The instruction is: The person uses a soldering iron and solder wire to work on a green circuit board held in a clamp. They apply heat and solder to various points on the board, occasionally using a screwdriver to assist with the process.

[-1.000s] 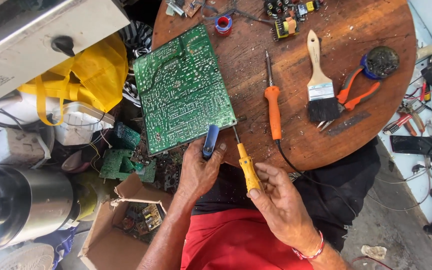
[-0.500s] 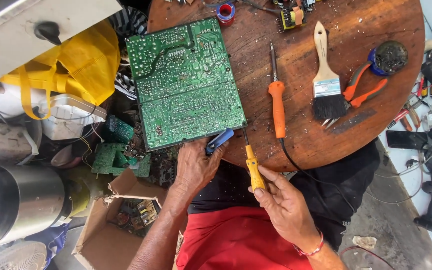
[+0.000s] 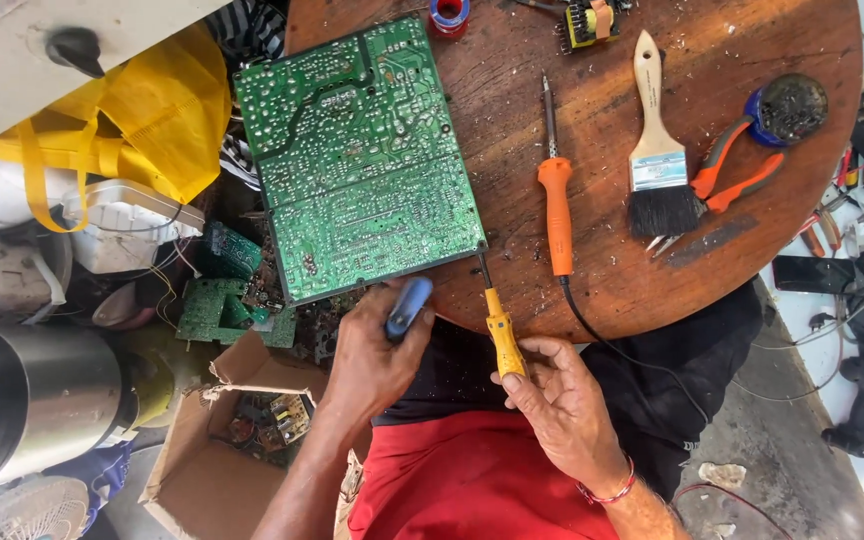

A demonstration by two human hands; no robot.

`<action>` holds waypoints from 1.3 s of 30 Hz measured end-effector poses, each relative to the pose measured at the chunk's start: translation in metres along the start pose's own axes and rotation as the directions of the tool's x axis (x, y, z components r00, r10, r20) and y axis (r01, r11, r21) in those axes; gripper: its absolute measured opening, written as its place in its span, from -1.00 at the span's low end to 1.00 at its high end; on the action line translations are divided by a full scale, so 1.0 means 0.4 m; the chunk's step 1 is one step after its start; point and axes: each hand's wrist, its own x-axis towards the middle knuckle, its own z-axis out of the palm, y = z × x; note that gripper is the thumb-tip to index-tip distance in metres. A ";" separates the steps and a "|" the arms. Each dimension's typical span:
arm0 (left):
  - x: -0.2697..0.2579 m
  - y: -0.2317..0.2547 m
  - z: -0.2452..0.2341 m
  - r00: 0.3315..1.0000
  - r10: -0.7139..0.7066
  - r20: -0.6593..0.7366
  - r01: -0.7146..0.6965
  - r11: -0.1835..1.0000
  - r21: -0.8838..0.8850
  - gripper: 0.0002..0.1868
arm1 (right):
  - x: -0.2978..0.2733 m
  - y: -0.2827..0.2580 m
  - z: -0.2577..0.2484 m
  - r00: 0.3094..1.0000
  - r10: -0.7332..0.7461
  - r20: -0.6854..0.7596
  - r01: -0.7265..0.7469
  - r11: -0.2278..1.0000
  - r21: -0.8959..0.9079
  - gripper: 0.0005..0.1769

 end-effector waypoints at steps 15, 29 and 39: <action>0.120 -0.047 -0.047 0.725 -0.259 -0.638 -0.113 0.869 -0.481 -0.87 | -0.006 -0.002 0.034 0.995 -0.054 -0.086 0.050 0.997 -0.051 -0.60; 0.219 -0.023 -0.239 0.872 -0.277 -0.403 0.127 0.924 -0.361 -0.30 | 0.008 -0.015 0.049 1.000 0.020 -0.007 -0.021 0.988 -0.154 -0.47; 0.370 0.042 -0.252 1.000 -0.016 0.009 0.018 0.961 -0.276 -0.38 | 0.002 -0.021 0.095 0.980 0.121 0.157 -0.132 0.989 0.063 -0.51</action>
